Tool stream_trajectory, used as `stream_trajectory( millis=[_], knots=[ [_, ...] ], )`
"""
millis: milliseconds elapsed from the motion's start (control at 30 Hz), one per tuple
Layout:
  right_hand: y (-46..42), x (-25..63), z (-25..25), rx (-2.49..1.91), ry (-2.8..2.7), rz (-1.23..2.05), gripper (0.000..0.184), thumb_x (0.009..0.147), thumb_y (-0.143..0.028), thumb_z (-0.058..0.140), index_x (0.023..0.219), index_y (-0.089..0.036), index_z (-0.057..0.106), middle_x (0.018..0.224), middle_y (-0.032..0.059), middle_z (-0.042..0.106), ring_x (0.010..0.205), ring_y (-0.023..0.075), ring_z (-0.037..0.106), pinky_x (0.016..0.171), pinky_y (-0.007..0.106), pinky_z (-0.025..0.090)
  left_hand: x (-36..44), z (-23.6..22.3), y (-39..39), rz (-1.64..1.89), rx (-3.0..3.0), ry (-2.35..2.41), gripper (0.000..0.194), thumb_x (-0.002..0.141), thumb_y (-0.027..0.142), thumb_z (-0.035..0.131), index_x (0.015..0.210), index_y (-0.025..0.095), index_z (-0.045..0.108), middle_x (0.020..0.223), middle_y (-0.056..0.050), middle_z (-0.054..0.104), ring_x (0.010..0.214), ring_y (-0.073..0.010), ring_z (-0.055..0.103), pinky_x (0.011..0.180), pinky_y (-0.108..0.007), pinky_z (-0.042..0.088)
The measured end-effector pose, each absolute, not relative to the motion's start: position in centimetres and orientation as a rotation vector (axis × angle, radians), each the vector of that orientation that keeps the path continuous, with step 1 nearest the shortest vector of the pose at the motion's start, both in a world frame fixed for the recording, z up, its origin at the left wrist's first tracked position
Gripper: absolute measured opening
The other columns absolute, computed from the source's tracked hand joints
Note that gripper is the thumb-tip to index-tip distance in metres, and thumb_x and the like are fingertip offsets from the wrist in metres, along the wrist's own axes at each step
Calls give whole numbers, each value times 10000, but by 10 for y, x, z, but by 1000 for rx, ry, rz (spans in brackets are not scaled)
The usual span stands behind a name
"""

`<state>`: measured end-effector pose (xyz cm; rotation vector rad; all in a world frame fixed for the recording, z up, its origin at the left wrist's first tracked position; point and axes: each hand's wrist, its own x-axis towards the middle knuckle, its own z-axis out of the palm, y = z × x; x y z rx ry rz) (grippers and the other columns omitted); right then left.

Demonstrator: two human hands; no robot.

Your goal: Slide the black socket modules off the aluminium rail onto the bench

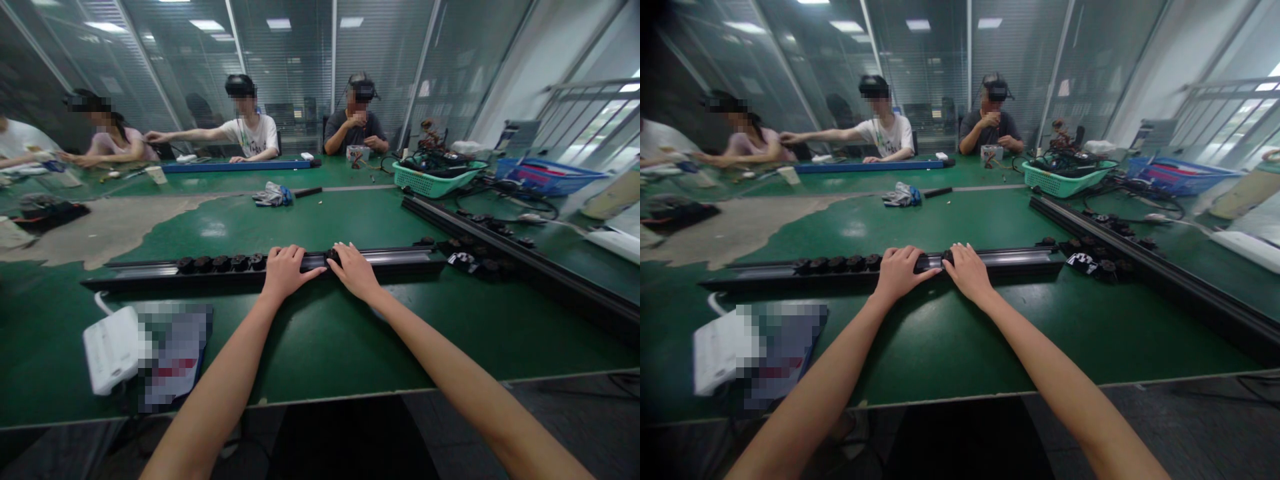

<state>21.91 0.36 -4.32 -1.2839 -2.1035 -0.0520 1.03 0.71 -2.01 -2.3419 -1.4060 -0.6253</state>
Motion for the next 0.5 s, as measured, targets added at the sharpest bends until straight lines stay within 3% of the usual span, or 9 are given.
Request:
stream_trajectory(
  millis=[500],
  knots=[
    [1, 220, -42, -1283, -2088, -63, 475, 1027, -387, 389, 1316, -71, 594, 1337, 212, 633, 1337, 287, 540, 1194, 510, 341, 11, -21, 7, -656, -2350, -1419, 602, 875, 739, 502, 1044, 195, 700, 1057, -145, 704, 977, -309, 627, 921, -461, 376]
  ],
)
